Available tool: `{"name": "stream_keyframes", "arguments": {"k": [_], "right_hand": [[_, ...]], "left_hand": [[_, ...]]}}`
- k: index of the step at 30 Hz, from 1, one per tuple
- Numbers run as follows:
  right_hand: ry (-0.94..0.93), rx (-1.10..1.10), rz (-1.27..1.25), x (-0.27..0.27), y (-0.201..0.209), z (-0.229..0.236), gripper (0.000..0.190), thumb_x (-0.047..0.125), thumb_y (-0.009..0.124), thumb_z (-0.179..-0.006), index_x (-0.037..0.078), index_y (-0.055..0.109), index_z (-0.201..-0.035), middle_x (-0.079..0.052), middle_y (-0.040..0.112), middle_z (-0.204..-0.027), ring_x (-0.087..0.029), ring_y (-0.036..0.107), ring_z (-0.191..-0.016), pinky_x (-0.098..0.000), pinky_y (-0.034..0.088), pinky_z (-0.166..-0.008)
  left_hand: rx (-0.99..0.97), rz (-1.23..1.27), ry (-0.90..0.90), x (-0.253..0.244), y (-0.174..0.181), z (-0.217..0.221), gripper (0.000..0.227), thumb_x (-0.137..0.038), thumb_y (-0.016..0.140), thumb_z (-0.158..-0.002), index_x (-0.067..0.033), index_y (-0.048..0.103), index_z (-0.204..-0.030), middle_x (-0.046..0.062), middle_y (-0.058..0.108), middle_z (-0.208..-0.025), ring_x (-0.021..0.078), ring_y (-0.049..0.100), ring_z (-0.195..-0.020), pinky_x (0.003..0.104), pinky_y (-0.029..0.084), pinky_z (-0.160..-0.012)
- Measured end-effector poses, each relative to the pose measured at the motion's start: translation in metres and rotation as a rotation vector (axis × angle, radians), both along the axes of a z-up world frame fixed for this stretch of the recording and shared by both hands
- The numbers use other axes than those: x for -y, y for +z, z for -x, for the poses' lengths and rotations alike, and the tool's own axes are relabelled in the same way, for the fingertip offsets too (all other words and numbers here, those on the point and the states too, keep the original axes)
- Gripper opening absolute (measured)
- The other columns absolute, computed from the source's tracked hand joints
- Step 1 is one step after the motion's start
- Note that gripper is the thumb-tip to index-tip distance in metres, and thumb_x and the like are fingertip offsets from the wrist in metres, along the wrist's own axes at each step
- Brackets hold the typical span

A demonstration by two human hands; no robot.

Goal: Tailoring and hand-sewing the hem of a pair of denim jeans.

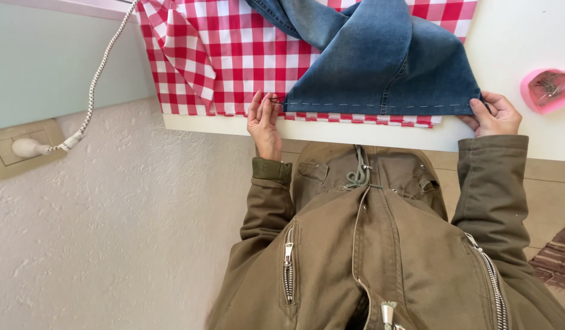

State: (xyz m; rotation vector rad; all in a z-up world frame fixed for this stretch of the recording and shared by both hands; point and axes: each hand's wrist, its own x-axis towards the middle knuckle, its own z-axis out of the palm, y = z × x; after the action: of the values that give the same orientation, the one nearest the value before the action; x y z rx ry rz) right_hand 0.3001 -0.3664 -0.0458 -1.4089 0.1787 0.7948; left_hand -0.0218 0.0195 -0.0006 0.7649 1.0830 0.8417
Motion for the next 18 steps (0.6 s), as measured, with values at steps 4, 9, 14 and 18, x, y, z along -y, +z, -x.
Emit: {"name": "stream_keyframes", "arguments": {"k": [4,9,14,18], "right_hand": [[0.003,0.017,0.047,-0.001,-0.014,-0.002,0.025,0.0,0.065,-0.11,-0.005,0.057,-0.132,-0.017,0.072,-0.122,-0.023,0.074,-0.109,-0.0411,0.066,-0.098],[0.082,0.093,0.236,-0.006,0.011,0.002,0.027,0.009,0.072,-0.099,0.0,0.062,-0.123,-0.01,0.074,-0.111,-0.016,0.071,-0.098,-0.0331,0.064,-0.085],[0.023,0.607,0.673,0.048,0.064,-0.03,0.011,0.004,0.075,-0.099,0.004,0.072,-0.109,-0.007,0.076,-0.1,-0.017,0.072,-0.086,-0.0305,0.062,-0.077],[0.186,1.105,1.135,0.157,0.042,-0.086,0.04,0.0,0.083,-0.095,0.0,0.071,-0.133,-0.015,0.066,-0.141,-0.033,0.054,-0.134,-0.0457,0.042,-0.115]], "left_hand": [[0.048,0.004,0.001,-0.011,0.001,0.009,0.046,-0.007,0.069,-0.101,-0.0021,0.053,-0.144,0.015,0.072,-0.122,0.0205,0.071,-0.111,0.033,0.06,-0.096],[0.013,-0.015,0.004,-0.012,0.001,0.006,0.066,-0.007,0.071,-0.1,-0.005,0.035,-0.155,0.018,0.073,-0.117,0.0239,0.073,-0.109,0.034,0.062,-0.096],[-0.021,-0.005,-0.025,-0.01,0.021,-0.009,0.062,-0.004,0.07,-0.099,-0.0046,0.038,-0.152,0.018,0.073,-0.119,0.0254,0.073,-0.11,0.035,0.063,-0.096],[-0.049,-0.039,-0.042,-0.015,0.002,0.008,0.041,-0.008,0.068,-0.101,0.0008,0.056,-0.139,0.017,0.073,-0.119,0.0246,0.073,-0.11,0.035,0.063,-0.095]]}}
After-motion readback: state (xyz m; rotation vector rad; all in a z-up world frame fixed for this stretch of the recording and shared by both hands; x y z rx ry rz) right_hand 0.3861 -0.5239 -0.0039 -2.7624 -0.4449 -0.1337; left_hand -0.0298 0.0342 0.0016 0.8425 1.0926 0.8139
